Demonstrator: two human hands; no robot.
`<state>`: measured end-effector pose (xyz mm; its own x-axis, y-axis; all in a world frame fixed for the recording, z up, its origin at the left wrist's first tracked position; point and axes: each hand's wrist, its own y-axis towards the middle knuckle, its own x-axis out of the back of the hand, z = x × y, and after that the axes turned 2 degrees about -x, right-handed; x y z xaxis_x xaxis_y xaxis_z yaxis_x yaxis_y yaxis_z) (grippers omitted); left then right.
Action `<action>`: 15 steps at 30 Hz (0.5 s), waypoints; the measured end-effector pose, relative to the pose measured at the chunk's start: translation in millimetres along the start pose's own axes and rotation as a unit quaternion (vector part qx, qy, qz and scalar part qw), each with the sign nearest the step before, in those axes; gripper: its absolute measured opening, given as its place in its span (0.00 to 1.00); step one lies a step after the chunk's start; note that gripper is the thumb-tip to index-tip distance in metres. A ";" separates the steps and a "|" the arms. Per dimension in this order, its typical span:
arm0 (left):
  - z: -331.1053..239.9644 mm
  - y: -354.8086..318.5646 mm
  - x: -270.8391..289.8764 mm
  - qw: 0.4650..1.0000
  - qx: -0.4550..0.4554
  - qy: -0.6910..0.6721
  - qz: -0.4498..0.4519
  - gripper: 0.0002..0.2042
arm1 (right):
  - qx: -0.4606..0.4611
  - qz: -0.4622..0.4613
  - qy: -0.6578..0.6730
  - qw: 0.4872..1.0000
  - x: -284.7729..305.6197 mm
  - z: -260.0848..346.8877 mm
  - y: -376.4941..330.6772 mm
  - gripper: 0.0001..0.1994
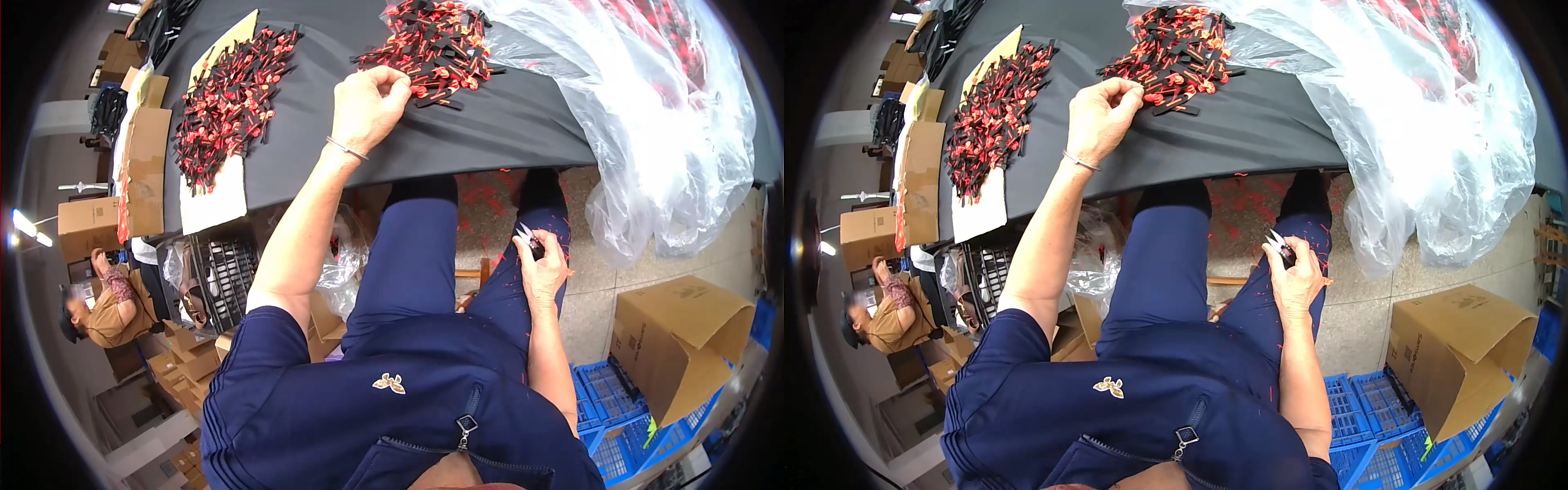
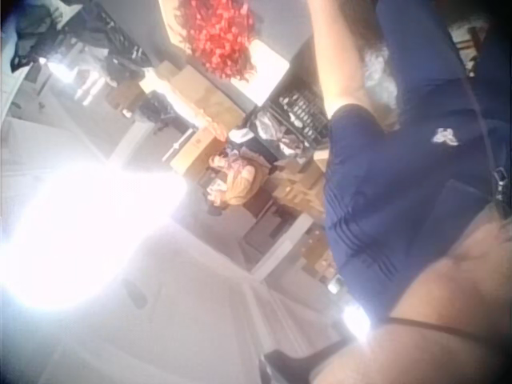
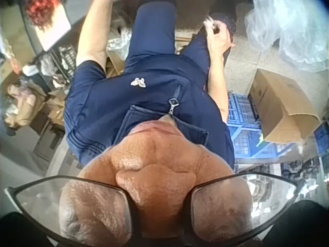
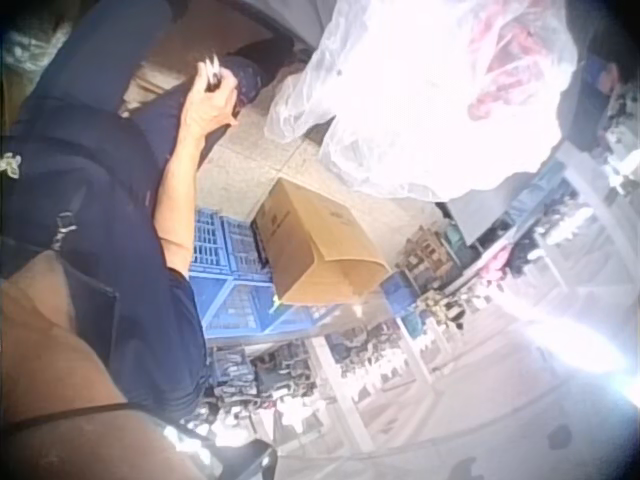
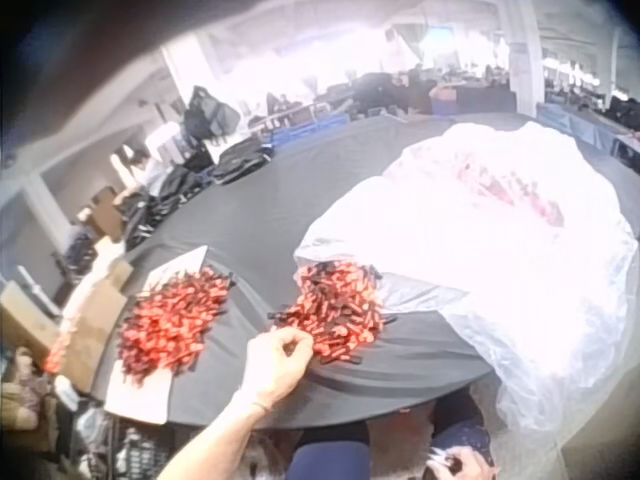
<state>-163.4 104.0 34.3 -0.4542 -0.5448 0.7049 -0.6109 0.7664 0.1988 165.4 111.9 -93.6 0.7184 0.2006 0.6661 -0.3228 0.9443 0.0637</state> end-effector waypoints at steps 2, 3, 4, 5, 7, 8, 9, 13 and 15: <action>0.2 -4.7 3.6 0.995 0.052 -0.087 0.012 0.09 | -0.005 -0.001 0.005 1.000 -0.9 -2.1 -2.3 0.16; -0.6 -8.1 5.4 0.979 0.102 -0.174 0.024 0.09 | -0.018 0.004 0.022 1.000 -1.3 -3.4 -3.3 0.17; -6.7 -14.5 7.0 0.964 0.127 -0.230 0.040 0.09 | -0.033 0.007 0.038 0.999 -0.6 -3.1 -4.0 0.17; -10.1 -21.7 7.5 0.963 0.129 -0.231 0.042 0.09 | -0.035 0.008 0.036 0.999 -0.5 -1.8 -4.5 0.17; -17.5 -38.7 6.9 0.922 0.168 -0.341 0.073 0.09 | -0.050 0.008 0.158 0.986 1.0 5.8 -5.9 0.18; -24.8 -49.2 6.5 0.918 0.172 -0.349 0.083 0.09 | -0.089 0.028 0.167 0.982 7.9 18.2 -6.5 0.17; -32.0 -60.1 5.1 0.915 0.171 -0.352 0.095 0.08 | -0.097 0.028 0.220 0.970 13.0 31.1 -6.0 0.16; -54.7 -97.8 -5.3 0.912 0.165 -0.348 0.139 0.08 | -0.007 -0.024 0.286 0.958 39.6 83.9 -4.6 0.15; -61.6 -112.6 -11.1 0.922 0.140 -0.323 0.160 0.08 | 0.096 -0.074 0.200 0.972 45.5 91.6 0.4 0.14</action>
<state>-49.6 44.7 46.1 -0.8766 -0.4646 0.1255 -0.4810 0.8543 -0.1973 141.6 97.5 4.8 0.9355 0.1870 0.2998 -0.2788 0.9119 0.3011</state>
